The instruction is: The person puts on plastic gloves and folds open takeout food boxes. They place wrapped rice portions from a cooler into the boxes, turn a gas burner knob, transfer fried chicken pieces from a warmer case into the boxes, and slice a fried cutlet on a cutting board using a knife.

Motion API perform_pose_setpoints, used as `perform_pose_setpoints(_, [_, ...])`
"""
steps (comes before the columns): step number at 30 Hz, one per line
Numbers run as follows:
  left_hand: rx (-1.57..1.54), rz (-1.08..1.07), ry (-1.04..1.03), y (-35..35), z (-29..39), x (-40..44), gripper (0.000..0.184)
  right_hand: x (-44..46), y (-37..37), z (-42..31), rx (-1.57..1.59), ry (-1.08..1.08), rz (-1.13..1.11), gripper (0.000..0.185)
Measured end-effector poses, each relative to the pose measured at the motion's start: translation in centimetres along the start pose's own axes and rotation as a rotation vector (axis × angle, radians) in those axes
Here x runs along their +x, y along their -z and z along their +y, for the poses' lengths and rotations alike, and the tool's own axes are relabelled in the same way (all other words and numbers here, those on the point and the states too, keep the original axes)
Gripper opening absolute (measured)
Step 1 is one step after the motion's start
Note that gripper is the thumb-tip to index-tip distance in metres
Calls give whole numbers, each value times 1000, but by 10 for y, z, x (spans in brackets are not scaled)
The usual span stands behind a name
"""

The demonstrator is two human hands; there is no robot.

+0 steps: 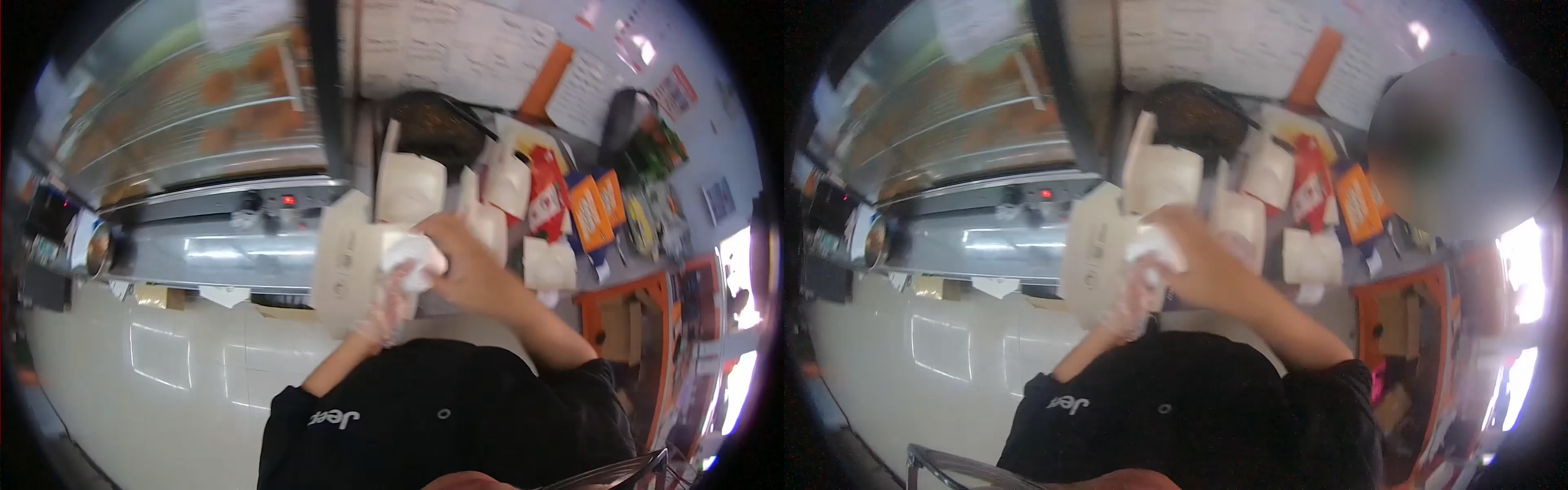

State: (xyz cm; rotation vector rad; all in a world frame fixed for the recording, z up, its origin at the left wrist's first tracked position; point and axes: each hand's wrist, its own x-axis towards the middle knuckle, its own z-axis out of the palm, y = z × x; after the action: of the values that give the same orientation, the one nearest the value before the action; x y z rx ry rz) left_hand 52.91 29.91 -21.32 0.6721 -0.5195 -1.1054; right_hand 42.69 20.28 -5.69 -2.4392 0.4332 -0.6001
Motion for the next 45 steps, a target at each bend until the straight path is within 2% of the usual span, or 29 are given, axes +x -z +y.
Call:
perform_pose_setpoints(1, [74,-89,-121,0,3,-4,43,-22,-20,8,112,-89,-20,57])
perform_pose_setpoints(4, [156,-75,17,14,3,-12,49,-46,-44,6,-10,-199,48,59])
perform_pose_setpoints(6, [92,-19,108,-21,29,-9,54,-53,-37,7,-82,-241,69,59])
perform_pose_setpoints(7, [23,46,182,-32,38,-9,60,-54,-34,11,186,-305,-16,60])
perform_pose_setpoints(8, [182,33,240,-25,36,-12,71,-56,-32,12,459,-363,-104,61])
perform_pose_setpoints(9, [194,62,257,-17,40,-13,71,-61,-30,10,491,-371,-118,61])
perform_pose_setpoints(11, [506,-204,-31,-4,48,-12,80,-75,-19,11,651,-525,-66,62])
perform_pose_setpoints(12, [468,-53,29,-12,61,-22,84,-85,-22,17,584,-446,98,57])
perform_pose_setpoints(13, [482,-34,26,-6,67,-26,84,-96,-21,26,673,-499,167,58])
perform_pose_setpoints(15, [1767,-233,-54,8,76,-36,89,-117,-14,46,885,-576,300,57])
perform_pose_setpoints(16, [1878,-258,-92,10,66,-43,65,-124,-11,52,1009,-597,363,57])
perform_pose_setpoints(17, [1882,-250,-90,18,54,-48,65,-123,-8,52,1013,-595,356,57])
perform_pose_setpoints(19, [2144,-607,-164,30,34,-56,42,-120,3,44,1130,-554,484,56])
perform_pose_setpoints(20, [2135,-674,-22,12,40,-54,33,-115,4,39,1028,-539,489,56])
perform_pose_setpoints(21, [2135,-681,-30,2,43,-55,33,-107,4,30,1025,-536,497,56])
perform_pose_setpoints(23, [2188,-671,-93,-12,44,-62,21,-89,1,10,541,-347,218,57])
perform_pose_setpoints(25, [2229,-720,-41,-9,36,-58,22,-69,-27,1,321,-171,22,57])
perform_pose_setpoints(27, [2281,-762,13,-12,35,-56,22,-55,-71,9,224,-144,-64,54])
perform_pose_setpoints(29, [2336,-732,145,-21,40,-56,25,-50,-110,29,166,-252,-132,51])
perform_pose_setpoints(33, [2178,-626,37,-2,32,-70,25,-54,-159,59,26,-431,-169,46])
perform_pose_setpoints(35, [2129,-453,-613,6,29,-77,27,-56,-167,76,-494,-177,-23,45])
perform_pose_setpoints(36, [2138,-440,-609,11,27,-85,27,-54,-177,83,-392,-308,10,40])
perform_pose_setpoints(38, [2055,-522,-768,21,22,-105,32,-59,-177,83,-420,-254,-6,37])
perform_pose_setpoints(39, [2067,-503,-762,24,20,-109,32,-59,-170,78,-453,-210,-20,34])
perform_pose_setpoints(41, [1730,-812,400,29,14,-116,38,-54,-160,75,-417,-205,-75,33])
perform_pose_setpoints(42, [1733,-790,404,46,-3,-124,38,-51,-152,72,-579,-108,-242,34])
perform_pose_setpoints(43, [1278,-324,428,72,-30,-132,42,-50,-149,71,-741,-11,-407,36])
perform_pose_setpoints(44, [793,104,413,67,-32,-130,48,-51,-147,70,-740,23,-459,40])
perform_pose_setpoints(45, [788,115,406,64,-31,-130,48,-52,-148,66,-742,36,-463,40])
